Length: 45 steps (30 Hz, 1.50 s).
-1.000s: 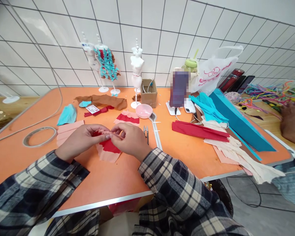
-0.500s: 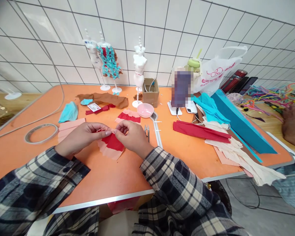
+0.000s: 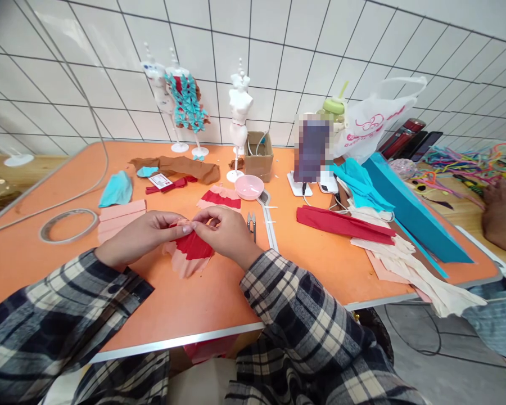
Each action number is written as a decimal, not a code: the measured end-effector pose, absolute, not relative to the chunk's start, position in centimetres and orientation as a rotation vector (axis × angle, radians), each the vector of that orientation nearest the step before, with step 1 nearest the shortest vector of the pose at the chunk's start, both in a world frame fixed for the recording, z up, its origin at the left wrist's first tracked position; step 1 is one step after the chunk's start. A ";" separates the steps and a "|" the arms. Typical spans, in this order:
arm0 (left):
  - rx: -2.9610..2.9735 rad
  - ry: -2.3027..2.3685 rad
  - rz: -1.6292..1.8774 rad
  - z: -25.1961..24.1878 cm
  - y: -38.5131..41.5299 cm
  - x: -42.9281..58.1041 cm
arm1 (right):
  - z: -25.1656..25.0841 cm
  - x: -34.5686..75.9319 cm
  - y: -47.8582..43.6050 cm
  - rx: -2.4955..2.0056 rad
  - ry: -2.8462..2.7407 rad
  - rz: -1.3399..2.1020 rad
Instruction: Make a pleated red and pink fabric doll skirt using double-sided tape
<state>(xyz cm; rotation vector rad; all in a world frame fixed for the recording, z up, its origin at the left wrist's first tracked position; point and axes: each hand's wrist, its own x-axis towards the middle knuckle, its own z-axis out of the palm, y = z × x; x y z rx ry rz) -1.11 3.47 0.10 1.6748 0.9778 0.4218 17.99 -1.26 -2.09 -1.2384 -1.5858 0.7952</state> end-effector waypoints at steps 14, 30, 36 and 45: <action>1.385 0.969 0.615 -0.6 3.6 -0.7 | -1.7 18.1 -1.0 -1.392 -1.431 0.839; 1.416 0.915 0.539 -0.3 2.7 0.3 | -2.4 18.1 -0.7 -1.462 -1.328 0.801; 1.406 0.902 0.435 -0.6 3.1 -0.3 | -2.4 18.1 -0.6 -1.381 -1.317 0.958; 1.411 0.850 0.382 -0.5 3.1 -0.7 | -2.2 18.1 -0.8 -1.252 -1.382 0.996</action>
